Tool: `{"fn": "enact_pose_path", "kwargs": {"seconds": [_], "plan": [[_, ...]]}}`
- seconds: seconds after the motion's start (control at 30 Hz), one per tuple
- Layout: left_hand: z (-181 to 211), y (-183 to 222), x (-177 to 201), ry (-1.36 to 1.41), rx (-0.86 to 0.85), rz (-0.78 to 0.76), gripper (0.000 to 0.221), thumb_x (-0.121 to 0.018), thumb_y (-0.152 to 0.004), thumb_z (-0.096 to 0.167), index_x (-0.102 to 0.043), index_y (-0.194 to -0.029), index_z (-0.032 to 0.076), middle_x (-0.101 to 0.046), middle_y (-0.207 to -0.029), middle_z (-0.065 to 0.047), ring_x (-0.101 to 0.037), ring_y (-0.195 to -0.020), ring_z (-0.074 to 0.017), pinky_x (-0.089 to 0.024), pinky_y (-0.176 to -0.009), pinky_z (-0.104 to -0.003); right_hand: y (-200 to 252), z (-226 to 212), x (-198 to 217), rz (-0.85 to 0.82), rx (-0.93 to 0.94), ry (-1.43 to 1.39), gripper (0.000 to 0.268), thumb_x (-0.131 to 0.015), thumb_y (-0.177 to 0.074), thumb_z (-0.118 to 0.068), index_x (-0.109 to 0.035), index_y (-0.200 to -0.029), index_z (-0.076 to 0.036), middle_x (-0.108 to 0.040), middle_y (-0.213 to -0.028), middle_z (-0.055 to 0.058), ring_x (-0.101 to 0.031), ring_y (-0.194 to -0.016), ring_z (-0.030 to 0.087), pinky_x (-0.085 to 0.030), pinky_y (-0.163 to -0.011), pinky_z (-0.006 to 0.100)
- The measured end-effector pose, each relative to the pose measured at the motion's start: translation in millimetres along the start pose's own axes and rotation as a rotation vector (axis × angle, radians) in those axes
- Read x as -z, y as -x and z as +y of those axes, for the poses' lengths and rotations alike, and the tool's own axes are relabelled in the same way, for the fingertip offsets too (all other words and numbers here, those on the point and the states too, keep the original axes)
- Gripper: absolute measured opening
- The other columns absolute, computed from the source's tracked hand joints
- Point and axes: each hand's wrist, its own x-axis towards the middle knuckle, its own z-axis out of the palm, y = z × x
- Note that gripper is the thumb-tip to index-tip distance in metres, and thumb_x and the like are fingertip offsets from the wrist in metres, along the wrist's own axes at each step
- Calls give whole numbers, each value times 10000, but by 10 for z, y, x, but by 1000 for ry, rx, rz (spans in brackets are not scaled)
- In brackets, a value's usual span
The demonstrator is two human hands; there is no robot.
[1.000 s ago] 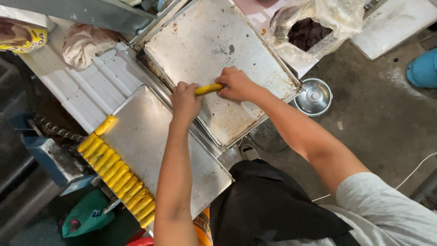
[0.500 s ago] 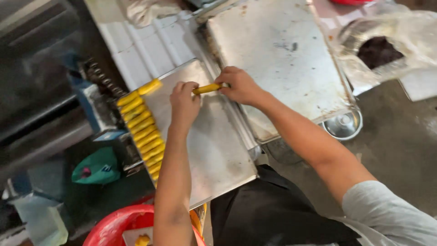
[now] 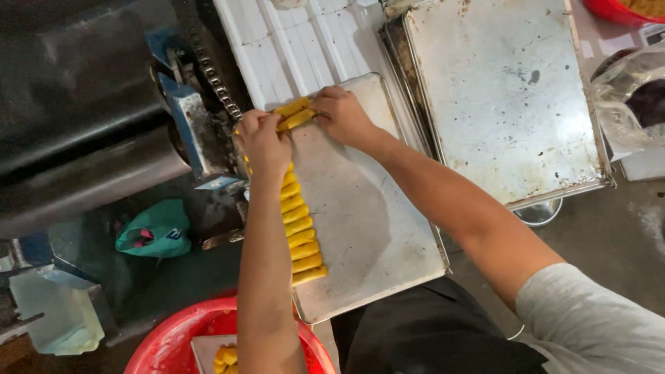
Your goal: Hand-filling yellow dough with dark paste and rolling them into cylinders on metal trays.
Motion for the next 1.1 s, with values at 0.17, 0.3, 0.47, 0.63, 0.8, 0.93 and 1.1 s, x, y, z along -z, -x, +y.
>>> {"fn": "enact_pose_path", "kwargs": {"seconds": [0.17,0.3,0.47,0.63,0.8,0.93,1.1], "plan": [[-24,-55,-52,28,14,19,503,-895,-586,229,-659,-1027,285,-466,-1184,44,-494,-1162,-290,-453,-895,-476,-7,54,-121,-41,-102,44,250,-814,-756,-200,-743,-996,-195,-688,-936,23,-708,-920,315,-553,-759,462],[10,-31,43,45,-51,55,413,-904,-608,225,-661,-938,276,-476,-1132,49,-505,-1127,-286,-460,-846,-471,12,-50,-54,-75,-80,90,186,-813,-775,-211,-739,-946,-222,-679,-927,8,-696,-922,287,-534,-761,450],[-20,145,309,23,-160,134,327,-877,-712,304,-756,-1003,220,-529,-1153,0,-512,-1172,-308,-449,-893,-496,179,-219,224,2,-10,5,250,-802,-790,-118,-778,-1034,-164,-719,-1020,70,-708,-958,321,-540,-785,456],[-32,948,1300,266,-122,355,442,-771,-939,61,-658,-1365,21,-511,-1313,-161,-541,-1253,-369,-512,-998,-457,848,-469,1243,198,-60,-188,210,-789,-913,-49,-778,-1123,-52,-726,-1118,180,-703,-1065,415,-548,-913,490],[401,2315,2164,470,264,437,432,-658,-999,10,-541,-1411,-45,-671,-1137,-178,-646,-969,-274,-539,-867,-356,1859,-628,2121,149,-288,-265,233,-722,-952,-86,-739,-1176,-22,-729,-1127,134,-682,-1023,298,-533,-901,386],[993,3234,2204,132,401,351,389,-703,-891,11,-627,-1258,-89,-593,-1362,-293,-555,-1253,-449,-438,-1097,-520,2292,-715,2285,36,-522,-547,197,-658,-966,-17,-712,-1155,-17,-712,-1046,68,-641,-917,148,-530,-848,260],[1463,4249,1672,253,634,456,605,-785,-881,166,-596,-1433,8,-665,-1205,-309,-632,-1098,-497,-563,-878,-550,2436,-979,2116,-125,-167,-652,189,-805,-901,-42,-782,-1088,-38,-763,-984,114,-741,-876,219,-569,-855,343]]}}
